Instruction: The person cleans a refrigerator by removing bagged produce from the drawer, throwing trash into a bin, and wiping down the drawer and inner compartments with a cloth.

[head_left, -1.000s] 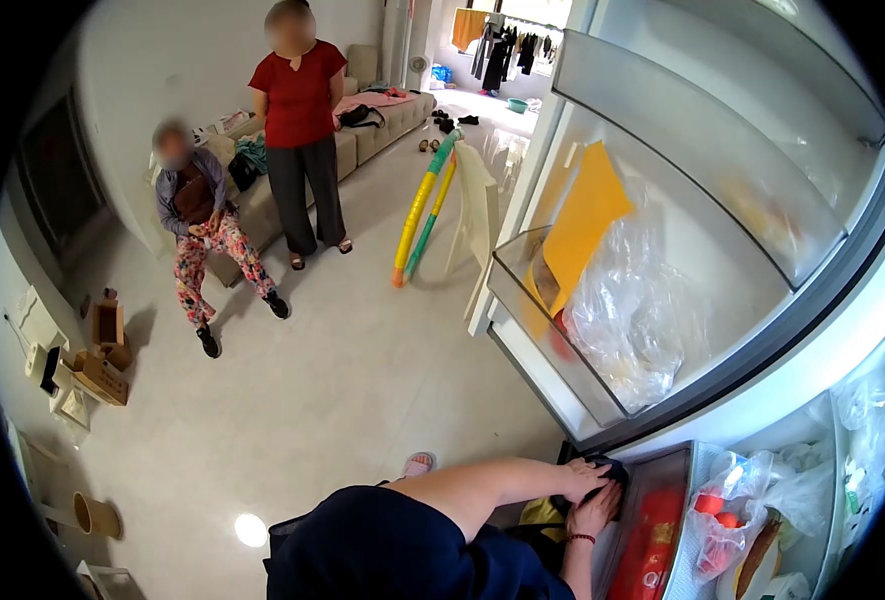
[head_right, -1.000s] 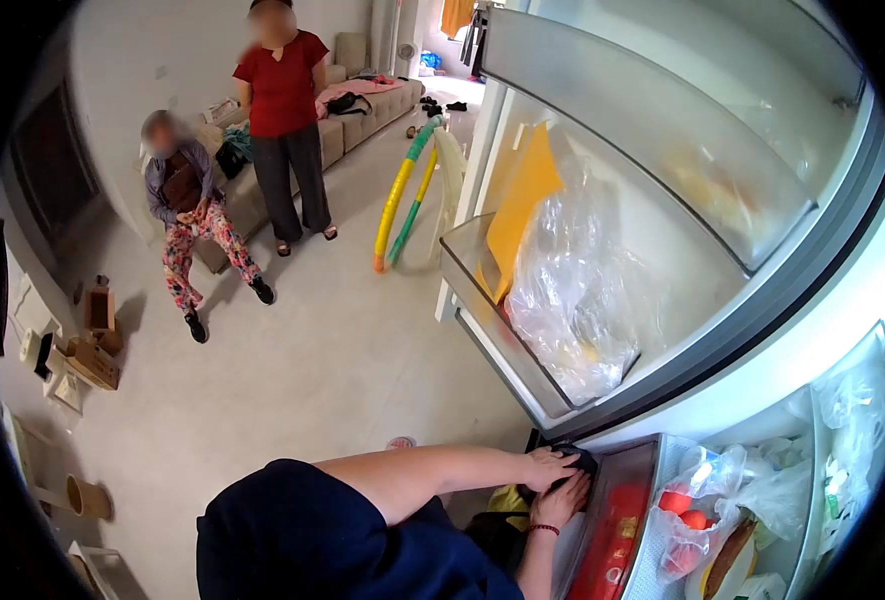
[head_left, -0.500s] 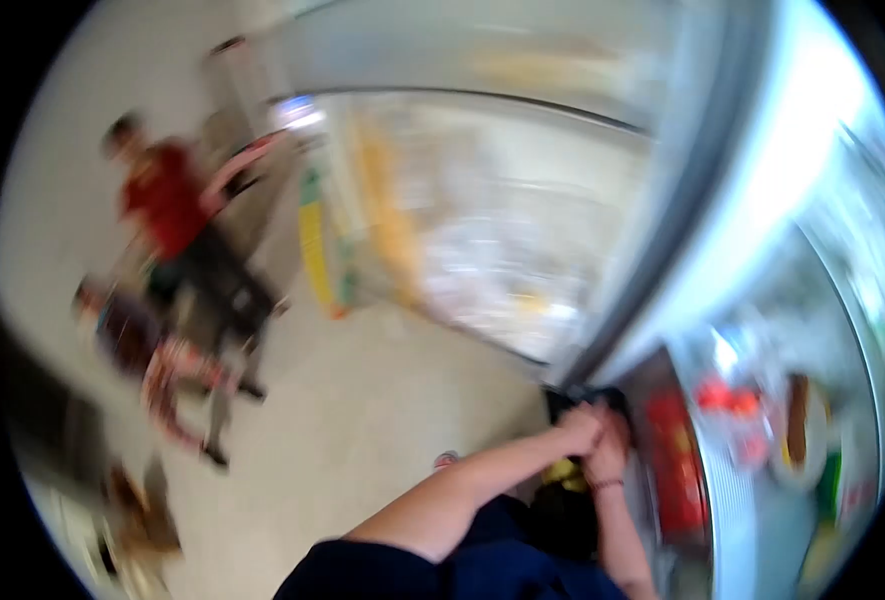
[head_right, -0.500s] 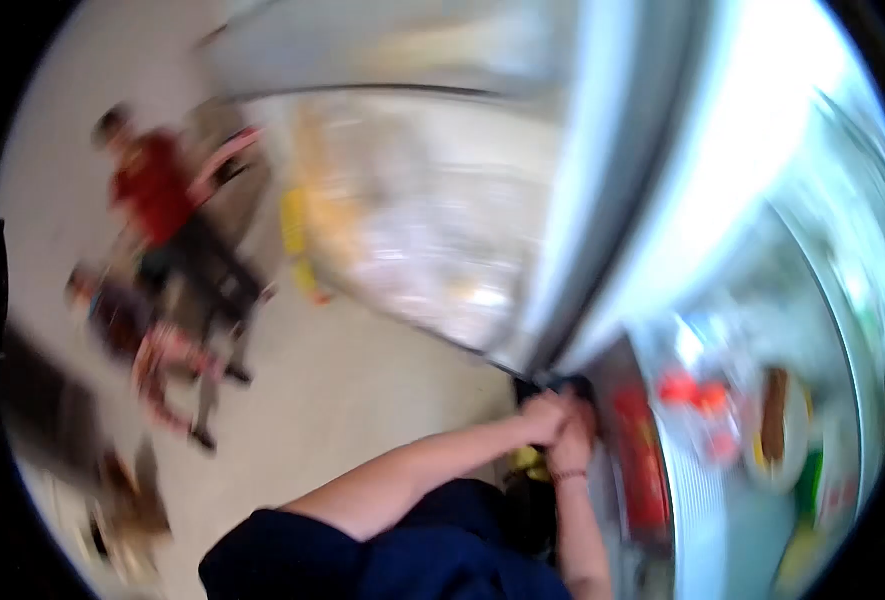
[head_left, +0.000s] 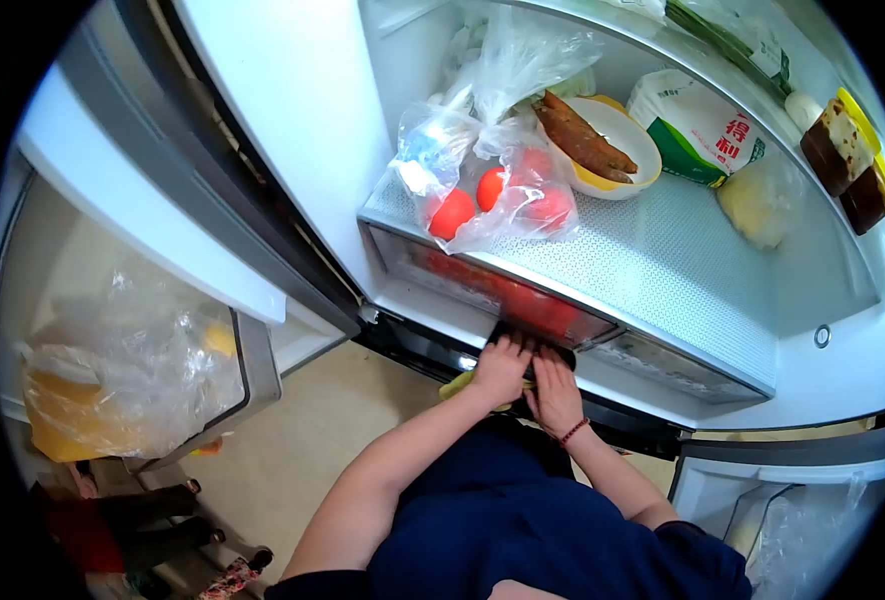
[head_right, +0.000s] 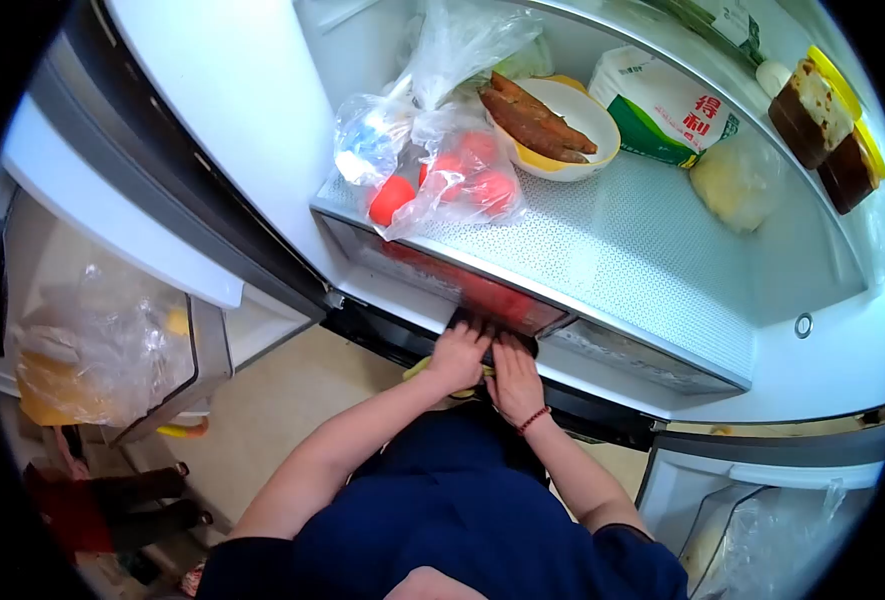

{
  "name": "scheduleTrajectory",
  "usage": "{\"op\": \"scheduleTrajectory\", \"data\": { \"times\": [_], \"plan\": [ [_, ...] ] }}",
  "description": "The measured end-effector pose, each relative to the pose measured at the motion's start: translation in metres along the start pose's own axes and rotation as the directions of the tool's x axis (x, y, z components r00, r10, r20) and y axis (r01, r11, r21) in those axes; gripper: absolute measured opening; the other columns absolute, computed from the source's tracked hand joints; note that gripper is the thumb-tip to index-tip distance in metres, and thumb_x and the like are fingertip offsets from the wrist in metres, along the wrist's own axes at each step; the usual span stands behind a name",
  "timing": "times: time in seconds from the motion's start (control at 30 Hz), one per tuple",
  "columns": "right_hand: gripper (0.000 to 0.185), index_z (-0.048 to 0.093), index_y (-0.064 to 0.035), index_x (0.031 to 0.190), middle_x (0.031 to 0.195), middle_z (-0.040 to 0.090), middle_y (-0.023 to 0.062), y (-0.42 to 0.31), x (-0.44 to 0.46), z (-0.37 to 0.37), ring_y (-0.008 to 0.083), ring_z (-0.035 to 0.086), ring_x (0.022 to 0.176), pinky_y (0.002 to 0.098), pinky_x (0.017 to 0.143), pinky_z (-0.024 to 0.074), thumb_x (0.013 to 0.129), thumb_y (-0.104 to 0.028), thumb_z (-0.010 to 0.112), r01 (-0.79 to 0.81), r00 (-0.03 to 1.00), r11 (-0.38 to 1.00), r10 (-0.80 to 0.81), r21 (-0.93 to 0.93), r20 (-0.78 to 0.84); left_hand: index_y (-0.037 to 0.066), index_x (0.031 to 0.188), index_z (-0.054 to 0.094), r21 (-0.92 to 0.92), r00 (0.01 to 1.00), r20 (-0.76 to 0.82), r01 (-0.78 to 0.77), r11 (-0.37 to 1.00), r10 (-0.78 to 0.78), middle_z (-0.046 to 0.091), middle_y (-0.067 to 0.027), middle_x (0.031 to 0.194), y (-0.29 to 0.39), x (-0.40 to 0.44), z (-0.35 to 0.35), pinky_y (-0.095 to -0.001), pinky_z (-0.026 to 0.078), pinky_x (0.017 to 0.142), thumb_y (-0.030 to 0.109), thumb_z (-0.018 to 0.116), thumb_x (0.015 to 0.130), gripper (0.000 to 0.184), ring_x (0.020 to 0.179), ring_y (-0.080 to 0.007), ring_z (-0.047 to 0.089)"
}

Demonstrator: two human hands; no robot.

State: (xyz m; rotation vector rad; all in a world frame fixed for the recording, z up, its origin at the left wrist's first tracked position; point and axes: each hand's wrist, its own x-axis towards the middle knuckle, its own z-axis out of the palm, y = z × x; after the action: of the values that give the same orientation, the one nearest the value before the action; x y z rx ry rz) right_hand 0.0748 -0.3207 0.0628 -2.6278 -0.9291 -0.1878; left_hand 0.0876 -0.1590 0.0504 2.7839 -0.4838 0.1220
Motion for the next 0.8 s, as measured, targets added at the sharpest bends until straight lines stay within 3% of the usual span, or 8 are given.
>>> {"op": "scheduleTrajectory", "data": {
  "times": [0.2,0.33,0.5,0.57,0.63,0.73,0.77,0.8],
  "plan": [
    [0.033,0.056,-0.0027,0.109,0.121,0.054,0.0164,0.038,-0.065,-0.005,0.035,0.05,0.114,0.0405,0.097,0.0406,0.077,-0.005,0.06,-0.19,0.968,0.982,0.19,0.019,-0.161,0.006,0.116,0.058,-0.123,0.944,-0.058,-0.331,0.936,0.326,0.054,-0.0149,0.124,0.042,0.013,0.028,-0.0368,0.048,0.083,0.015,0.061,0.072,0.045,0.101,-0.027,0.054],
    [0.011,0.059,-0.0021,0.092,0.084,0.062,0.0136,0.027,-0.032,-0.022,0.0269,0.059,0.082,0.0345,0.071,0.0457,0.087,-0.011,0.057,-0.413,0.882,0.843,0.465,0.343,-0.08,0.005,0.094,0.065,-0.418,0.987,-0.018,-0.153,0.895,0.16,0.061,-0.0097,0.104,0.019,0.012,0.018,-0.04,0.048,0.084,0.005,0.059,0.069,0.026,0.098,-0.0301,0.055],
    [0.011,0.06,-0.0006,0.094,0.083,0.059,0.0111,-0.026,0.042,-0.015,0.0201,0.057,0.076,0.0292,0.068,0.0459,0.086,-0.009,0.059,-0.143,0.972,0.824,0.222,0.549,-0.08,0.006,0.085,0.065,-0.593,0.952,-0.217,0.048,0.804,-0.217,0.062,-0.0123,0.088,-0.045,-0.038,-0.048,-0.0417,0.048,0.081,0.007,0.056,0.069,0.018,0.09,-0.0326,0.058],
    [0.009,0.06,-0.0014,0.093,0.086,0.061,0.0128,-0.068,0.083,-0.024,0.0282,0.057,0.08,0.0359,0.075,0.046,0.083,-0.002,0.059,-0.014,0.975,0.818,0.138,0.575,-0.173,0.002,0.087,0.063,-0.526,0.836,-0.487,-0.049,0.849,-0.253,0.061,-0.0152,0.089,-0.075,-0.047,-0.071,-0.0414,0.047,0.078,0.003,0.056,0.069,0.019,0.086,-0.0354,0.057],
    [0.018,0.06,-0.0021,0.098,0.096,0.062,0.0138,-0.105,0.121,-0.022,0.0302,0.057,0.09,0.037,0.081,0.0454,0.08,0.003,0.058,0.312,0.898,0.85,-0.119,0.425,-0.423,0.0,0.098,0.059,-0.457,0.608,-0.696,0.035,0.889,-0.382,0.057,-0.0198,0.104,-0.094,-0.057,-0.105,-0.0431,0.044,0.082,-0.001,0.054,0.07,0.028,0.095,-0.0386,0.054],
    [0.049,0.048,-0.0034,0.128,0.13,0.048,0.0212,-0.145,0.163,0.003,0.0386,0.045,0.119,0.0437,0.102,0.0366,0.08,0.0,0.054,0.443,0.892,0.852,-0.387,0.28,-0.234,-0.004,0.121,0.048,-0.611,0.679,-0.371,0.334,0.717,-0.633,0.047,-0.0246,0.125,-0.144,-0.068,-0.1,-0.0399,0.034,0.103,-0.003,0.05,0.076,0.045,0.121,-0.0378,0.042],
    [0.053,0.044,-0.0025,0.131,0.134,0.044,0.0231,-0.133,0.161,0.023,0.0413,0.042,0.122,0.0463,0.104,0.0341,0.079,-0.001,0.054,0.48,0.873,0.841,-0.432,0.25,-0.225,-0.005,0.125,0.046,-0.485,0.739,-0.441,0.281,0.828,-0.51,0.045,-0.0255,0.128,-0.148,-0.062,-0.073,-0.0392,0.032,0.107,-0.001,0.052,0.077,0.048,0.125,-0.0373,0.04],
    [0.055,0.041,-0.0022,0.134,0.135,0.042,0.0248,-0.12,0.154,0.04,0.0432,0.041,0.123,0.0473,0.106,0.0315,0.08,-0.002,0.053,0.493,0.868,0.842,-0.461,0.22,-0.182,-0.004,0.127,0.045,-0.567,0.807,-0.285,0.293,0.77,-0.517,0.04,-0.0255,0.135,-0.136,-0.064,-0.076,-0.041,0.031,0.107,0.003,0.052,0.079,0.048,0.128,-0.0372,0.036]
  ]
}}
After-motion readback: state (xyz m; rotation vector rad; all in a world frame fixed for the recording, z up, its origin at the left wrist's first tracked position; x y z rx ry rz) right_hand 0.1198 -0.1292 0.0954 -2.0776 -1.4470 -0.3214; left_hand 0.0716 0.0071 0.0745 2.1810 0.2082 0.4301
